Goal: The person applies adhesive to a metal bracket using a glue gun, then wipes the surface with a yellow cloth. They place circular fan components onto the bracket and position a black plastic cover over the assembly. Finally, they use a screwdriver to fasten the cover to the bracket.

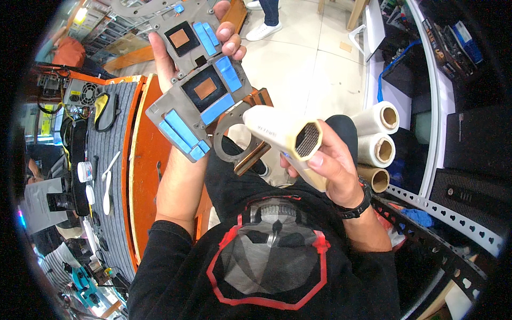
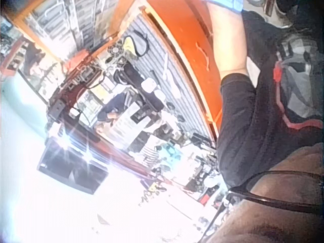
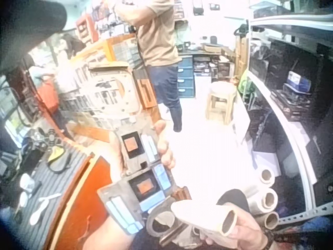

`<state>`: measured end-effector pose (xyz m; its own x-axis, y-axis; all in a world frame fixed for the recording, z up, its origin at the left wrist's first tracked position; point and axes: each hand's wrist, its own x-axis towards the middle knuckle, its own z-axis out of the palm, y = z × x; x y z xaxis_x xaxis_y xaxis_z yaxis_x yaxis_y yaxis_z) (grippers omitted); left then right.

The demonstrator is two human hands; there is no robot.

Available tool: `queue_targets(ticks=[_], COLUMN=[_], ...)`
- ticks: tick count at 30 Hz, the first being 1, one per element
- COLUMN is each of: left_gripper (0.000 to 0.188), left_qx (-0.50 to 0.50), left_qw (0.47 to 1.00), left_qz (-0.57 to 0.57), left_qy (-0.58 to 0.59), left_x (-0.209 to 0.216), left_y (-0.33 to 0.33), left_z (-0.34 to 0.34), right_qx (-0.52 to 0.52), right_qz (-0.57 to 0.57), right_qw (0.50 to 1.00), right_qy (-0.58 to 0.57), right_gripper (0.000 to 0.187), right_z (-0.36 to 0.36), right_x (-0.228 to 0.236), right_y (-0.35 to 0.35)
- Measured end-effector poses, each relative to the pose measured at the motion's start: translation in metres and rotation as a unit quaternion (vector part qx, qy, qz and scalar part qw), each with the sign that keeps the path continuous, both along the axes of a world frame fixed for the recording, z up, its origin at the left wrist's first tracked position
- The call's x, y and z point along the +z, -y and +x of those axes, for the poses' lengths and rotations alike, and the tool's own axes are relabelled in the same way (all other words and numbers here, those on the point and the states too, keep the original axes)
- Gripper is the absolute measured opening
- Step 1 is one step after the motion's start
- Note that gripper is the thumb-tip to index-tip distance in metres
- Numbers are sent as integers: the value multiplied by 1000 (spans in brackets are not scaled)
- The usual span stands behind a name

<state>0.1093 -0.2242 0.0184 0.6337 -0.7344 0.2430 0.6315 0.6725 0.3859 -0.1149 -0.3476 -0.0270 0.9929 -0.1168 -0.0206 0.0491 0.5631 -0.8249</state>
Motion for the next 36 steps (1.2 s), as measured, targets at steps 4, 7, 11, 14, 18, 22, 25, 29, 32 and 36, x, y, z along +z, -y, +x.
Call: queue_targets(ticks=[4,7,11,14,18,22,25,29,32,36], left_gripper=[92,89,84,82,83,83,84,87,88,88], left_qx=[-6,5,3,10,56,24,24,0,-9,-21], left_qw=[1000,999,997,1000,998,999,1000,1000,1000,999], left_qz=[-7,28,50,-12,1,-26,-12,-30,-29,-23], left_qy=[-7,-37,-59,-4,10,10,7,8,-2,-10], left_x=[-2,7,17,5,0,1,4,0,3,3], left_y=[-1,-2,-3,-2,-6,-6,-7,-5,-3,-3], left_z=[-1,-11,-17,-2,8,10,5,5,2,2], right_qx=[13,4,-17,-38,18,47,99,106,108,83], right_qz=[-8,2,-26,-42,-85,-38,-16,-7,2,-20], right_qw=[1000,1000,999,998,996,996,992,988,988,989], right_qy=[5,3,10,-15,-31,-72,-76,-115,-113,-121], right_gripper=[51,51,51,48,43,40,40,37,36,38], right_z=[1,2,5,2,-9,-13,-14,-9,-6,-5], right_x=[1,2,0,7,-2,5,3,7,10,5], right_y=[-7,-11,-11,-7,0,-3,-5,3,-5,-2])
